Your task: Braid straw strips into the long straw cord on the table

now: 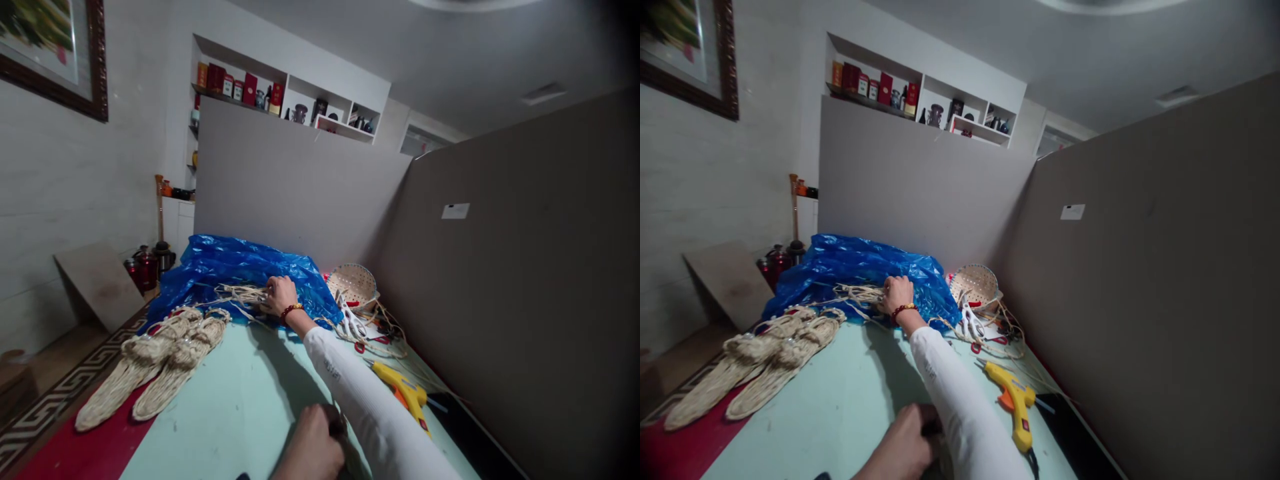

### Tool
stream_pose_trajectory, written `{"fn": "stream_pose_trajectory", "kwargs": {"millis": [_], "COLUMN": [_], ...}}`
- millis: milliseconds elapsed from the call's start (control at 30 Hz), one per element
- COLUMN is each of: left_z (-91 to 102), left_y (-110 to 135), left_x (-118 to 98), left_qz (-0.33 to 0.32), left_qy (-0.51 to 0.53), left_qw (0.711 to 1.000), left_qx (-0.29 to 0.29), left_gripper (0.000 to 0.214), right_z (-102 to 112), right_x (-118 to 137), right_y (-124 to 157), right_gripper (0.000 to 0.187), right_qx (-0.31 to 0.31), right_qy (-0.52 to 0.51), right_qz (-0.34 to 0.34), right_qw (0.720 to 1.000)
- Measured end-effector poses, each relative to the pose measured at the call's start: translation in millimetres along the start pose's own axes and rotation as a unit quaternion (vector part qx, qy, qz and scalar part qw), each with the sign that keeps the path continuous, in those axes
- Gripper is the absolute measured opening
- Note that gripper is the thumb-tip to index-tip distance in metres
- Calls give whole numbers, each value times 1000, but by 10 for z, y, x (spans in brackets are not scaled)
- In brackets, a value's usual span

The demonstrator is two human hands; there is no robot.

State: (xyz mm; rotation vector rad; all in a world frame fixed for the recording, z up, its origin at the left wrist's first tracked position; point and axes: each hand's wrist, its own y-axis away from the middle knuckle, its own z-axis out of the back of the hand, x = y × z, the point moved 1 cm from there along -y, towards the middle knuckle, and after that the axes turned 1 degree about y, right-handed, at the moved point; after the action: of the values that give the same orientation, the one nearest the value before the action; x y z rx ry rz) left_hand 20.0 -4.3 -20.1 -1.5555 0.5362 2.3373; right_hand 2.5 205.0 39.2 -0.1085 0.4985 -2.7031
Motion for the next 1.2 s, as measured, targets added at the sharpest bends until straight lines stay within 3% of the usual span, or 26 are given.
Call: {"fn": "stream_pose_trajectory", "kwargs": {"millis": [100,433,833,1033,1200], "left_z": [-4,-12,57,40,21], "left_y": [-2,-8,91,67,51], "left_x": [-15,-9,-107,-95,-55], "left_qz": [0,4,15,19,20], "left_qy": [-38,-66,-45,-53,-49], "left_qw": [999,997,999,998,998], "left_qx": [-26,-33,-27,-36,-38], "left_gripper": [33,34,34,29,24], "right_z": [77,256,202,288,362], "right_x": [-15,-55,-178,-335,-493], "right_y": [-16,-86,48,77,106], "right_gripper": [22,24,24,29,26], "right_qx": [-15,3,1,-54,-109], "right_qy": [13,25,-125,-307,-471], "right_qz": [-15,-53,-64,-85,-122], "right_qw": [1000,998,990,946,867]}}
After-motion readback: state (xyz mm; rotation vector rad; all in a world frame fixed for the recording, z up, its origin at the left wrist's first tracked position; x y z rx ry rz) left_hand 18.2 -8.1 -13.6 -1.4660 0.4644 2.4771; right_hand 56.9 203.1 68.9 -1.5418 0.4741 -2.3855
